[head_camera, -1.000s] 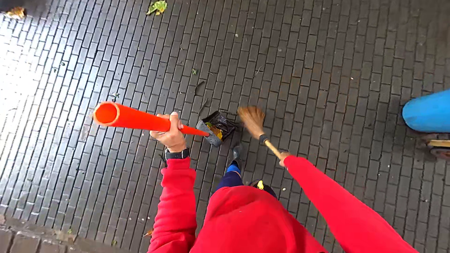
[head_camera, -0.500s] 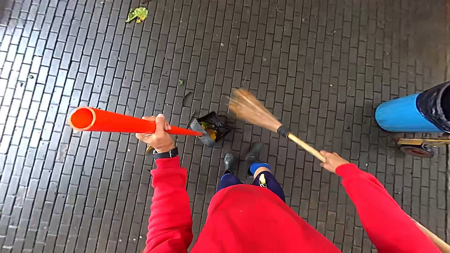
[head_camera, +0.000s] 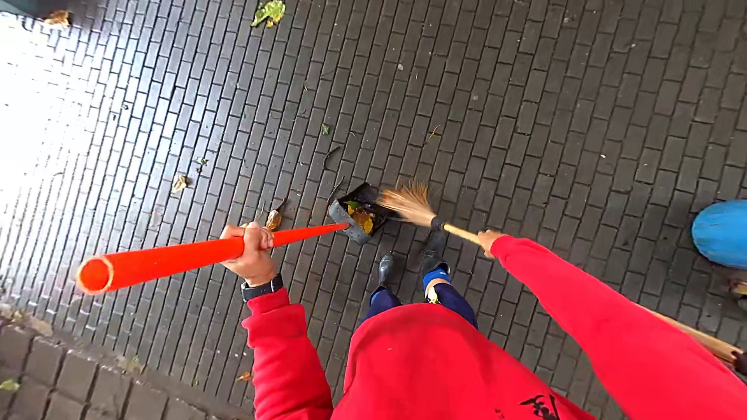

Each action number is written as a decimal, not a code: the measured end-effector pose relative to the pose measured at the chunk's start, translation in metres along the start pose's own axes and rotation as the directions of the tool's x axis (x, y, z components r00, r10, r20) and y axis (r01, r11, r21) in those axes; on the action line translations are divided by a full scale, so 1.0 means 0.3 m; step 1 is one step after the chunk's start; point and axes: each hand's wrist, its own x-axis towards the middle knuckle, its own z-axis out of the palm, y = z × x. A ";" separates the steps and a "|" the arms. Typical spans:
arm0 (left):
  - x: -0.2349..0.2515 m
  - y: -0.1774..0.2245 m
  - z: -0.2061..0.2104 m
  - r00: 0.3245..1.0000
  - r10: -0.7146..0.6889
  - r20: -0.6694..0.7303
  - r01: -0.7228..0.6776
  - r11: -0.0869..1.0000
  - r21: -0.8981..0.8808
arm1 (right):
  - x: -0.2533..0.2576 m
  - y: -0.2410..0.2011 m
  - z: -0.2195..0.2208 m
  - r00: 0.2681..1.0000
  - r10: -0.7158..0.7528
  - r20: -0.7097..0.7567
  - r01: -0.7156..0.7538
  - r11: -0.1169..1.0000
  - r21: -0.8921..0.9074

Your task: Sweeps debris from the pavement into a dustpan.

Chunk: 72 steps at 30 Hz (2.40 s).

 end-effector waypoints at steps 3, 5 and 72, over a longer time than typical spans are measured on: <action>-0.012 -0.048 -0.024 0.994 -0.017 -0.103 0.022 0.998 0.052 | -0.058 0.032 -0.036 0.999 -0.050 0.013 0.051 0.995 -0.088; -0.005 -0.050 -0.070 0.986 -0.029 -0.163 0.037 0.998 0.048 | -0.123 0.152 -0.128 0.997 -0.079 -0.015 0.077 0.990 -0.119; -0.197 -0.259 -0.385 0.949 -0.292 0.121 0.294 0.956 0.000 | -0.235 -0.419 0.513 0.994 0.024 0.105 -0.061 0.928 0.369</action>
